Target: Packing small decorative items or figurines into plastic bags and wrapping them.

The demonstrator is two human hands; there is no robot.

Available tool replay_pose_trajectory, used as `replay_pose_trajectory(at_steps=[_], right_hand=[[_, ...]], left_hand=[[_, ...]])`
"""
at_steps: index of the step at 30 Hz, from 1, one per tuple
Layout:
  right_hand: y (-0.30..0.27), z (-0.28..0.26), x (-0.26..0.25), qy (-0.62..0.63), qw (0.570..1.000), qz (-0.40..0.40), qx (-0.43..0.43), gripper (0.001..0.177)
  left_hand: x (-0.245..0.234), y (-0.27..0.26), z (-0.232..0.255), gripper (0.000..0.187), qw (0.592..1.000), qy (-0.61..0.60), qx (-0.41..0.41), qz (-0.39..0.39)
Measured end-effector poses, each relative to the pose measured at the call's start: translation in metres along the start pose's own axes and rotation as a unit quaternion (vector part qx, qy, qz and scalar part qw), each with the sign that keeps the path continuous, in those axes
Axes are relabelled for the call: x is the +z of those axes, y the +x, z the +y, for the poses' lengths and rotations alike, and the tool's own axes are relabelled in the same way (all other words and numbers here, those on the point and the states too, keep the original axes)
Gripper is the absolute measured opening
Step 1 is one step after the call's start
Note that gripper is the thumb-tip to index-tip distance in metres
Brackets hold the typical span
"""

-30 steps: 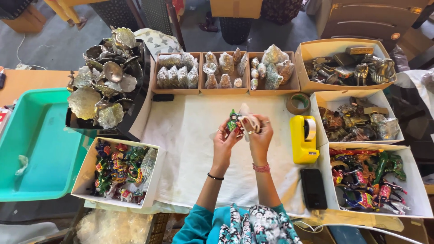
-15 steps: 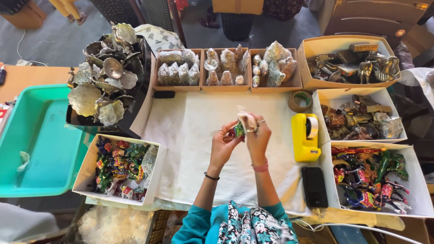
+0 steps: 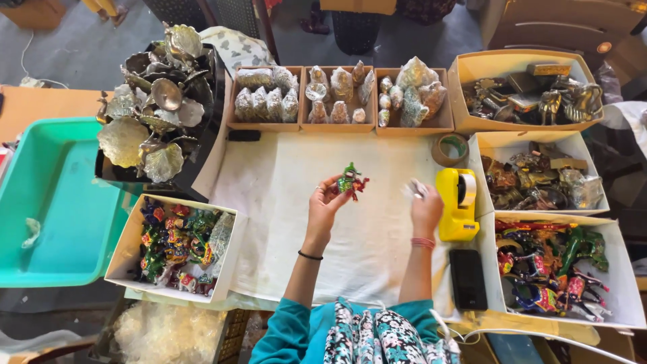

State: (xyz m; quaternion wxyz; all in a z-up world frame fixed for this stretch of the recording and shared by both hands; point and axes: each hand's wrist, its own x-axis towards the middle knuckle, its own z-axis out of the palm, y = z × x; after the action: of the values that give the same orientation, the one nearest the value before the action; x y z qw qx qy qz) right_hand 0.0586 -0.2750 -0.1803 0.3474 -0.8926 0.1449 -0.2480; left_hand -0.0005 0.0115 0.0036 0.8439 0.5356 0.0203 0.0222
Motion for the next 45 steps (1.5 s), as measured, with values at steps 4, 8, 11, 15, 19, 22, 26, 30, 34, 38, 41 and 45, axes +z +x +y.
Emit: replay_pose_trajectory(at_steps=[4, 8, 11, 15, 19, 22, 26, 30, 34, 38, 41, 45], right_hand=[[-0.003, -0.024, -0.041, -0.107, 0.985, -0.067, 0.118, 0.043], [0.003, -0.082, -0.054, -0.12, 0.987, -0.08, 0.067, 0.059], [0.0, -0.13, -0.039, 0.172, 0.968, -0.179, 0.015, 0.052], [-0.028, -0.195, -0.034, 0.481, 0.75, -0.45, 0.049, 0.05], [-0.05, -0.195, -0.004, 0.426, 0.807, -0.409, 0.025, 0.042], [-0.059, -0.168, 0.027, 0.442, 0.823, -0.353, 0.053, 0.036], [-0.051, -0.121, 0.088, 0.364, 0.907, -0.182, 0.106, 0.036], [-0.036, -0.103, 0.115, 0.265, 0.953, -0.111, 0.094, 0.036], [-0.046, -0.094, 0.139, 0.259, 0.952, -0.123, 0.103, 0.035], [-0.064, -0.117, 0.125, 0.222, 0.958, -0.133, 0.125, 0.039], [-0.076, -0.102, 0.123, 0.265, 0.944, -0.144, 0.136, 0.046], [-0.085, -0.075, 0.117, 0.387, 0.893, -0.167, 0.16, 0.049]], left_hand=[[-0.012, 0.007, -0.02, 0.045, 0.999, -0.009, -0.021, 0.027], [-0.018, 0.003, -0.041, 0.047, 0.997, -0.024, -0.042, 0.055], [-0.02, 0.001, -0.05, 0.048, 0.998, 0.002, -0.031, 0.059], [-0.036, -0.004, -0.074, 0.05, 0.998, 0.025, 0.006, 0.059], [-0.048, -0.016, -0.061, 0.052, 0.997, -0.01, 0.014, 0.078], [-0.061, -0.034, -0.047, 0.058, 0.96, 0.224, -0.017, 0.167], [-0.122, -0.05, -0.053, 0.04, 0.916, 0.333, 0.072, 0.211], [-0.191, -0.068, -0.017, 0.035, 0.777, 0.506, 0.159, 0.338], [-0.257, -0.087, 0.013, 0.048, 0.705, 0.546, 0.15, 0.427], [-0.309, -0.092, 0.007, 0.037, 0.692, 0.603, 0.034, 0.397], [-0.346, -0.088, -0.024, 0.018, 0.76, 0.539, 0.044, 0.361], [-0.402, -0.09, -0.073, 0.013, 0.905, 0.052, 0.101, 0.41]])
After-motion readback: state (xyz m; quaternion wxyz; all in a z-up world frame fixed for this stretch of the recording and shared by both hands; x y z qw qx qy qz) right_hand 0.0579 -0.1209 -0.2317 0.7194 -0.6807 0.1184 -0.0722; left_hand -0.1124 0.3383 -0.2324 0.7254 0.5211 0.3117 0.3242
